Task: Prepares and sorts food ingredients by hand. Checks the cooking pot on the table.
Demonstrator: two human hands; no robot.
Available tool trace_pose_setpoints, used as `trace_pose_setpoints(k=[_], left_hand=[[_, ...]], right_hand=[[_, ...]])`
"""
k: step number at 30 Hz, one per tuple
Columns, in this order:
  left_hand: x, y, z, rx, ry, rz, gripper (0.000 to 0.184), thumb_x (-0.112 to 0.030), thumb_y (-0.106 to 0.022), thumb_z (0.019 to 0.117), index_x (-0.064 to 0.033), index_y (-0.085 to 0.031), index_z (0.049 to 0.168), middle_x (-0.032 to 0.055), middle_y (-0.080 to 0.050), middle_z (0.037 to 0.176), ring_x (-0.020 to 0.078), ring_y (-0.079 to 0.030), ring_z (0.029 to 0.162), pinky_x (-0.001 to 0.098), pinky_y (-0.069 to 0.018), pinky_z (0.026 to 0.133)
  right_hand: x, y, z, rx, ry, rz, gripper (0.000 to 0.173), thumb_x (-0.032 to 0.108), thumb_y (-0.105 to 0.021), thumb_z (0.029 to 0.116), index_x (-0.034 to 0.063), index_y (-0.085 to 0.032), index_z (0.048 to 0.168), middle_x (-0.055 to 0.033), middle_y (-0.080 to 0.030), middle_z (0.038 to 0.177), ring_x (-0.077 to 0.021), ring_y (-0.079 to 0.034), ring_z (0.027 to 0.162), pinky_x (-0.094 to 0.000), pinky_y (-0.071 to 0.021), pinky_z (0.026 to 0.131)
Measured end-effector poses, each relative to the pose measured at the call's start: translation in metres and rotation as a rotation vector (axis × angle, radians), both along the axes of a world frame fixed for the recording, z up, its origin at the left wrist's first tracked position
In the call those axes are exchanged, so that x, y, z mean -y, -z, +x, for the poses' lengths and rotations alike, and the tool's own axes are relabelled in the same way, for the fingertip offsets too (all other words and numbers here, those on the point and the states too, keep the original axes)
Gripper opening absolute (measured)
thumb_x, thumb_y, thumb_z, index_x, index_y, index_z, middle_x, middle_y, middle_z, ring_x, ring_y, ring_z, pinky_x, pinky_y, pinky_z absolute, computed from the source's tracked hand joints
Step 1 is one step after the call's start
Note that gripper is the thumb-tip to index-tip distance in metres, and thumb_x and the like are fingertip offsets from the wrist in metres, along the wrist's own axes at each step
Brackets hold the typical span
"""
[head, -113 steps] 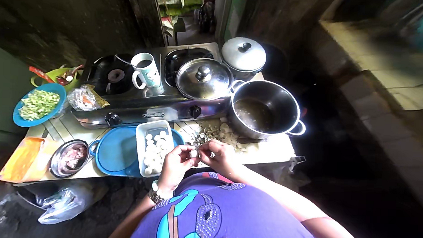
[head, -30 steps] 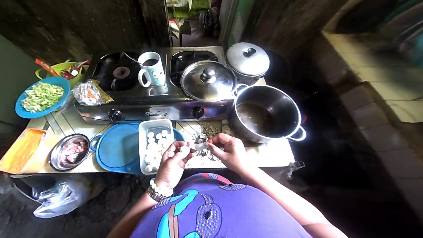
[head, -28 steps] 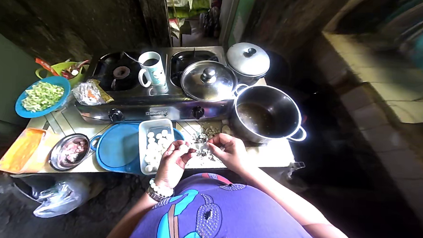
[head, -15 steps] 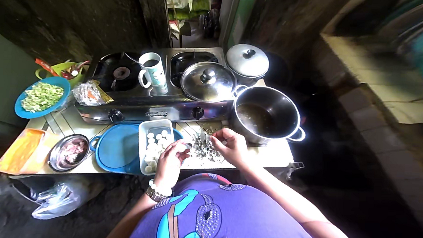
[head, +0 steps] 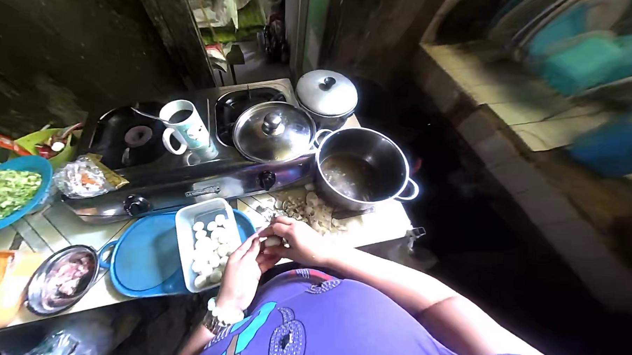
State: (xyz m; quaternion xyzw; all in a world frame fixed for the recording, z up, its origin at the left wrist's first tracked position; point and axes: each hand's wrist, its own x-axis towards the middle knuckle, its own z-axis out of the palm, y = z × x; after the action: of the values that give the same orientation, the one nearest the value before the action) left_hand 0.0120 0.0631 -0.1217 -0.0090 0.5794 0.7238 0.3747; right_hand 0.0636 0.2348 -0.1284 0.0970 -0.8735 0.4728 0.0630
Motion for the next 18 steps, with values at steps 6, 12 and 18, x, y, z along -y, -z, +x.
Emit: trace_pose_setpoints(k=[6,12,18], left_hand=[[0.014,0.005,-0.004,-0.175,0.101,-0.135,0.044,-0.015,-0.034,0.1086,0.001,-0.041,0.149,0.0162,-0.06,0.139,0.0266,-0.069,0.111,0.0413,-0.0598,0.088],[0.039,0.012,-0.001,-0.307,-0.029,-0.137,0.035,-0.009,-0.043,0.1036,0.0038,-0.055,0.134,0.0132,-0.067,0.127,0.0229,-0.072,0.099,0.0363,-0.0617,0.082],[0.074,0.011,-0.001,-0.466,-0.238,-0.152,0.027,-0.006,-0.045,0.101,0.0033,-0.062,0.12,0.0075,-0.071,0.112,0.0178,-0.073,0.09,0.0332,-0.0628,0.079]], right_hand=[[-0.122,-0.012,0.002,0.151,0.436,0.189,0.023,0.015,-0.072,0.0944,0.0047,-0.076,0.114,-0.018,-0.069,0.114,-0.0293,-0.068,0.099,-0.0469,-0.056,0.088],[-0.224,0.052,0.004,1.077,0.612,0.532,0.025,0.011,-0.069,0.0936,-0.007,-0.069,0.112,-0.0302,-0.066,0.121,-0.0486,-0.062,0.115,-0.0691,-0.0478,0.094],[-0.235,0.053,-0.004,1.107,0.173,0.652,0.033,0.017,-0.061,0.1025,-0.0082,-0.066,0.123,-0.0308,-0.064,0.127,-0.0461,-0.06,0.122,-0.0625,-0.0429,0.105]])
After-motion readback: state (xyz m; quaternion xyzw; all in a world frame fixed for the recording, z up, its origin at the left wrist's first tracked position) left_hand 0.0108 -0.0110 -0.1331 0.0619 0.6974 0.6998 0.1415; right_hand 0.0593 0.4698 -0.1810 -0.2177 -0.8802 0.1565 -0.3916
